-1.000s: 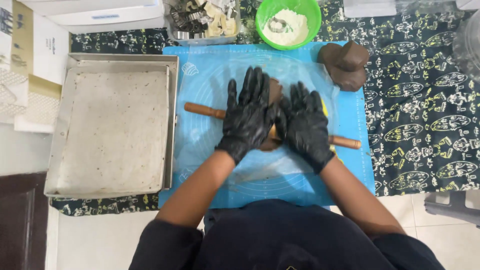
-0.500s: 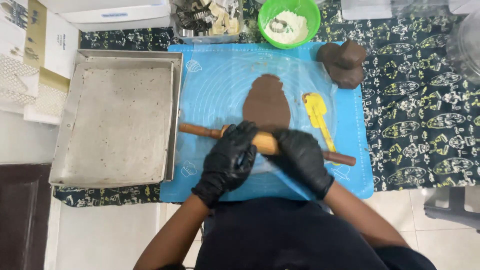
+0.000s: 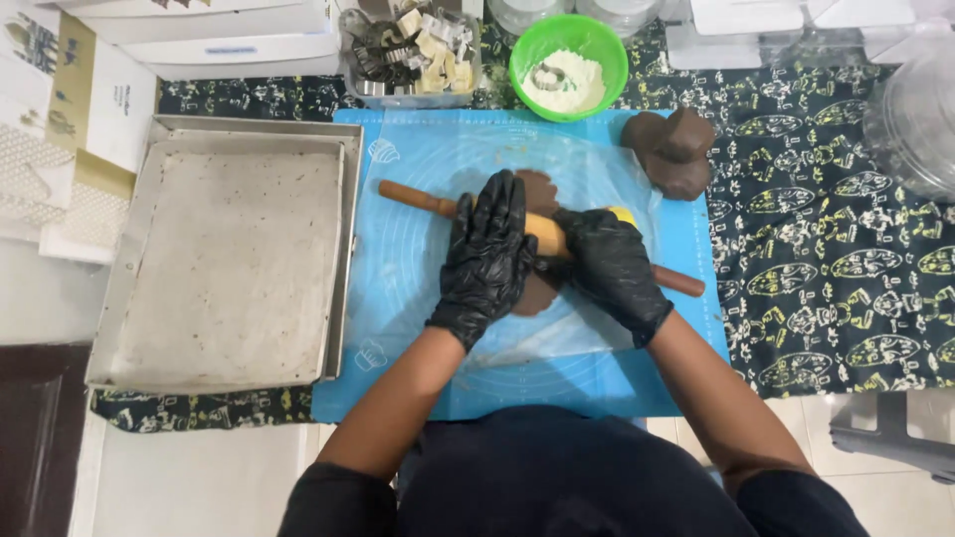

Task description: Flattening and rolling out brown dough on a silicone mat using a rolling pin

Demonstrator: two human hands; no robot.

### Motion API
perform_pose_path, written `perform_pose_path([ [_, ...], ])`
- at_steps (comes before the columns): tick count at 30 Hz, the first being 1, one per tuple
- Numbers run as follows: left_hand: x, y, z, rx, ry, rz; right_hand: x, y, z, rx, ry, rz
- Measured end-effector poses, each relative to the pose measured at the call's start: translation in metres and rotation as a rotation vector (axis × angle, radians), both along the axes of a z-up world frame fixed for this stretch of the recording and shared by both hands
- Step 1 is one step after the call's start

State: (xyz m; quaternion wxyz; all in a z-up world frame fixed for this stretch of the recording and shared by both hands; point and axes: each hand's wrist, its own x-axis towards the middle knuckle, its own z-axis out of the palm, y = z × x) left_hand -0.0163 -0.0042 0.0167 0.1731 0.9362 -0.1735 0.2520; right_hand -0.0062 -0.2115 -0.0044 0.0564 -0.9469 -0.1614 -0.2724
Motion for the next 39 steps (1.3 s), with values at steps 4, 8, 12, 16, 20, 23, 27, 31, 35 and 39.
perform_pose_path([
  [4,0.040,-0.009,-0.006,-0.058,-0.222,-0.044,0.017,-0.018,-0.018,-0.046,0.046,-0.009],
  [8,0.068,-0.036,0.024,-0.101,-0.195,0.150,0.048,-0.040,-0.032,-0.086,0.077,-0.031],
  [12,0.095,-0.048,0.031,-0.088,-0.181,0.143,0.086,-0.068,-0.056,-0.107,0.096,-0.047],
  [16,0.126,-0.063,0.039,-0.065,-0.148,0.138,0.100,-0.074,-0.055,-0.144,-0.028,0.055],
  [20,0.140,-0.071,0.043,-0.039,-0.108,0.140,0.093,-0.049,-0.018,-0.183,-0.101,-0.087],
  [23,0.148,-0.074,0.045,-0.025,-0.078,0.144,0.104,-0.048,-0.024,-0.246,-0.170,-0.145],
  [27,0.155,-0.077,0.050,-0.021,-0.053,0.136,0.124,-0.023,-0.018,-0.128,-0.231,-0.626],
  [31,0.154,-0.078,0.057,-0.014,-0.023,0.147,0.117,-0.038,-0.005,-0.236,-0.208,-0.079],
  [35,0.141,-0.076,0.059,0.000,0.021,0.173,0.103,-0.033,-0.003,-0.225,-0.164,0.040],
  [39,0.113,-0.066,0.060,0.012,0.053,0.211,0.086,-0.024,-0.004,-0.104,-0.113,0.069],
])
